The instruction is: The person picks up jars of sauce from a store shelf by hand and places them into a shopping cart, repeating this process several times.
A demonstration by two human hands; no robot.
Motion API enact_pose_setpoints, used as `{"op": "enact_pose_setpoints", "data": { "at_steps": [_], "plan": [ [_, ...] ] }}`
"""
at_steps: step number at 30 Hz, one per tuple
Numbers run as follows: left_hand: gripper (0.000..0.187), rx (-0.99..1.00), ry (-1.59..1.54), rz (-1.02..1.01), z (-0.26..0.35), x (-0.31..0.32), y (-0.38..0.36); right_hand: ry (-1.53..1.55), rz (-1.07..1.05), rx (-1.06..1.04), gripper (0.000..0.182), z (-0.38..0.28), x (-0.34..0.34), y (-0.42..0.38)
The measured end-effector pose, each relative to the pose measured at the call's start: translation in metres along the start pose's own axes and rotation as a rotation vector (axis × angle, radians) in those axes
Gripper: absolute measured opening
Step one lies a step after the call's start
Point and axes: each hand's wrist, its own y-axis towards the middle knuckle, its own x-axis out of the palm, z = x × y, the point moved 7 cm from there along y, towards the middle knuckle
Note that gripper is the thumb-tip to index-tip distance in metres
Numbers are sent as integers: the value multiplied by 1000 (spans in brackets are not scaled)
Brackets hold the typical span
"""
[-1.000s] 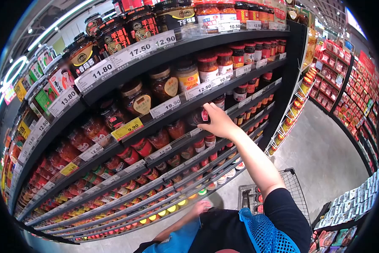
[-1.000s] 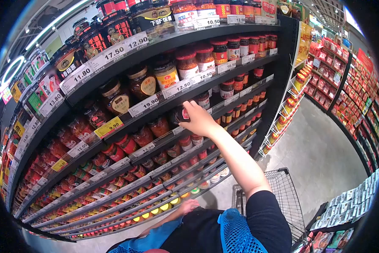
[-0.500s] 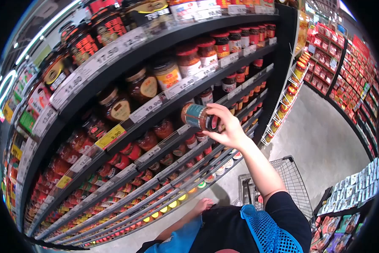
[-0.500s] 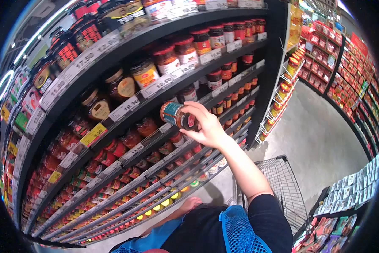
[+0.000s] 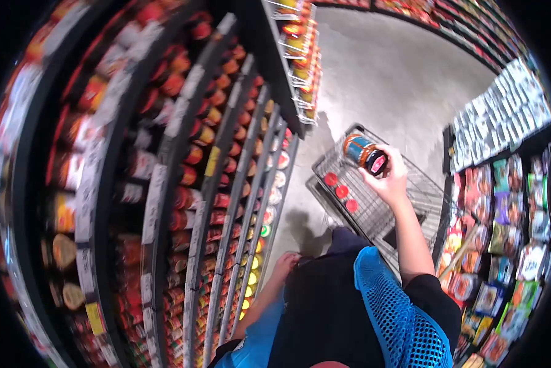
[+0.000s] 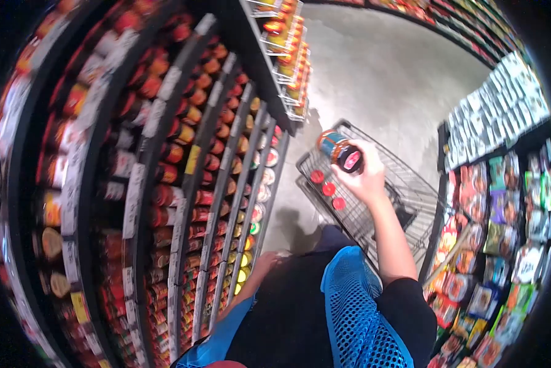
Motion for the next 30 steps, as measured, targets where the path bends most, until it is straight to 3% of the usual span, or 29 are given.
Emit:
{"op": "enact_pose_setpoints", "data": {
  "at_steps": [1,2,4,7,10,13,16,20,25,30],
  "plan": [
    [29,-229,-234,68,20,7,-12,-130,22,7,57,29,-13,-13],
    [29,-279,-207,87,31,9,-10,-258,35,14,57,57,-22,-27],
    [30,-375,-143,125,37,4,-12,-418,21,249,58,119,-29,-65],
    [30,-402,-154,119,49,7,-12,-539,-23,639,57,214,-23,-135],
    [31,-430,-139,63,35,2,7,-537,48,888,60,307,0,-223],
    [32,-469,-119,63,44,7,-2,-596,-137,1206,65,362,35,-289],
    [33,-610,-3,91,46,11,-4,-586,-350,1400,74,391,69,-330],
    [35,-604,70,68,49,8,-7,-500,-478,1542,81,401,101,-352],
    [32,-572,72,118,89,18,-6,-460,-481,1593,101,414,124,-369],
    [30,-611,46,148,76,6,-7,-404,-448,1638,92,414,129,-370]
  ]
}}
